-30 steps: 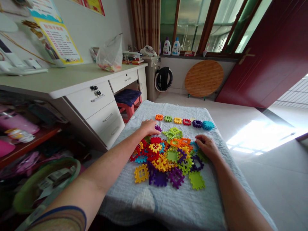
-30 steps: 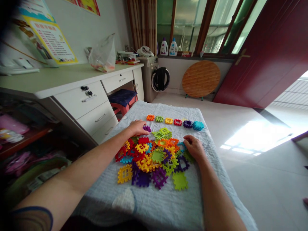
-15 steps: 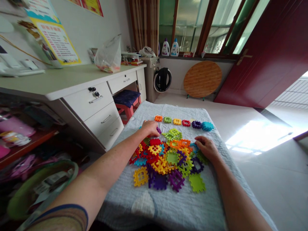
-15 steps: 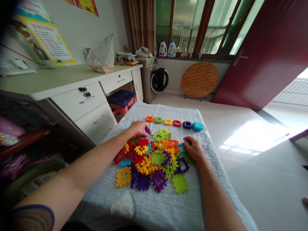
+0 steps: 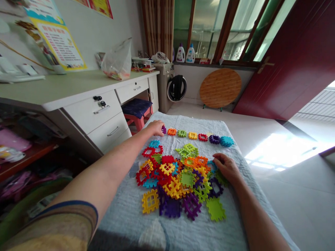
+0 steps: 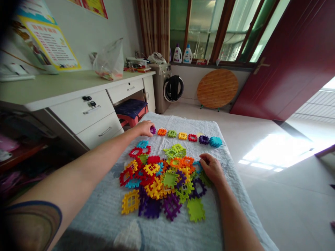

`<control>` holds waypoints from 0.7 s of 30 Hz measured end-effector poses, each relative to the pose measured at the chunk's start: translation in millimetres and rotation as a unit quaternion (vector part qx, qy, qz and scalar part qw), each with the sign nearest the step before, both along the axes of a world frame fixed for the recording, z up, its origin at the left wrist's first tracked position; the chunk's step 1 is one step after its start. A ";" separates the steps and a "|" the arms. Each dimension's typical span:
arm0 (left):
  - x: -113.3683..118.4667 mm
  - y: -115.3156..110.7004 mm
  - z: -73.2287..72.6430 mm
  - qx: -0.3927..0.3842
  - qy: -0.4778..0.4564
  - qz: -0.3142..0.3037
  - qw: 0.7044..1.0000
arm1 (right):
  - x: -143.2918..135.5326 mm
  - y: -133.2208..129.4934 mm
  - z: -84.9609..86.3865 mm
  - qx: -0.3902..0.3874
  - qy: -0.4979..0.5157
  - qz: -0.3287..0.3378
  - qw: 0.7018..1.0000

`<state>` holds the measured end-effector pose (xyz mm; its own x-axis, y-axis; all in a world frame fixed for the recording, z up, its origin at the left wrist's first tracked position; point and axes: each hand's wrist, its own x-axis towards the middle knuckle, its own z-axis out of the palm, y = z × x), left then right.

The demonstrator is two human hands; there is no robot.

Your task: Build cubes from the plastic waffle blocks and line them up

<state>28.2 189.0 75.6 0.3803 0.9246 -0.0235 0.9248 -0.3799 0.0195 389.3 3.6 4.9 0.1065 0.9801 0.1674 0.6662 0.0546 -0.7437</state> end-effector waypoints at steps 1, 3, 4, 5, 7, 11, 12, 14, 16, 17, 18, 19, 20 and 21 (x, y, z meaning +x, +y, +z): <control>0.8 6.3 -2.0 -0.008 -0.001 -0.006 1.000 | 0.1 0.0 0.0 -0.001 0.002 0.001 1.000; 3.4 17.0 -5.5 -0.022 -0.005 -0.012 1.000 | 0.1 -0.2 0.2 -0.003 0.006 0.002 1.000; 4.8 21.4 -7.0 -0.030 -0.008 -0.013 0.999 | 0.1 -0.4 0.5 -0.003 0.006 0.002 1.000; 6.2 25.3 -8.4 -0.040 -0.011 -0.014 0.999 | -0.1 -0.7 0.8 -0.003 0.005 0.002 1.000; 8.5 31.7 -11.3 -0.065 -0.015 -0.015 0.998 | -0.4 -1.3 1.7 -0.003 0.001 -0.001 1.000; 10.3 41.0 -16.1 -0.129 -0.021 -0.014 0.991 | -1.0 -1.7 2.3 -0.003 -0.005 -0.003 1.000; 10.2 42.9 -16.7 -0.139 -0.025 -0.013 0.990 | -1.0 -1.6 2.1 -0.004 -0.005 -0.003 1.000; 9.5 46.5 -17.3 -0.151 -0.035 -0.009 0.988 | -0.9 -1.4 1.5 -0.004 -0.003 -0.005 1.000; 8.7 49.7 -17.9 -0.157 -0.046 -0.006 0.986 | -0.7 -1.4 1.0 -0.003 -0.001 -0.006 1.000; 8.2 51.3 -18.5 -0.160 -0.052 -0.005 0.986 | -0.8 -1.5 0.9 -0.003 0.000 -0.006 1.000; 7.8 52.8 -19.5 -0.162 -0.058 -0.003 0.985 | -0.9 -1.6 1.1 -0.003 0.001 -0.006 1.000; 7.4 54.2 -20.8 -0.163 -0.065 -0.002 0.985 | -1.1 -1.8 1.4 -0.004 0.002 -0.006 1.000; 6.9 55.4 -22.6 -0.163 -0.073 0.000 0.984 | -1.3 -1.9 1.8 -0.005 0.003 -0.006 1.000; 6.4 56.6 -24.6 -0.161 -0.081 0.002 0.984 | -1.6 -2.0 2.2 -0.006 0.004 -0.006 1.000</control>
<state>34.6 245.6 51.0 0.3999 0.8805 -0.2546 0.9008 -0.3263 0.2864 387.7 1.6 7.1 0.1195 0.9806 0.1557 0.6611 0.0384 -0.7493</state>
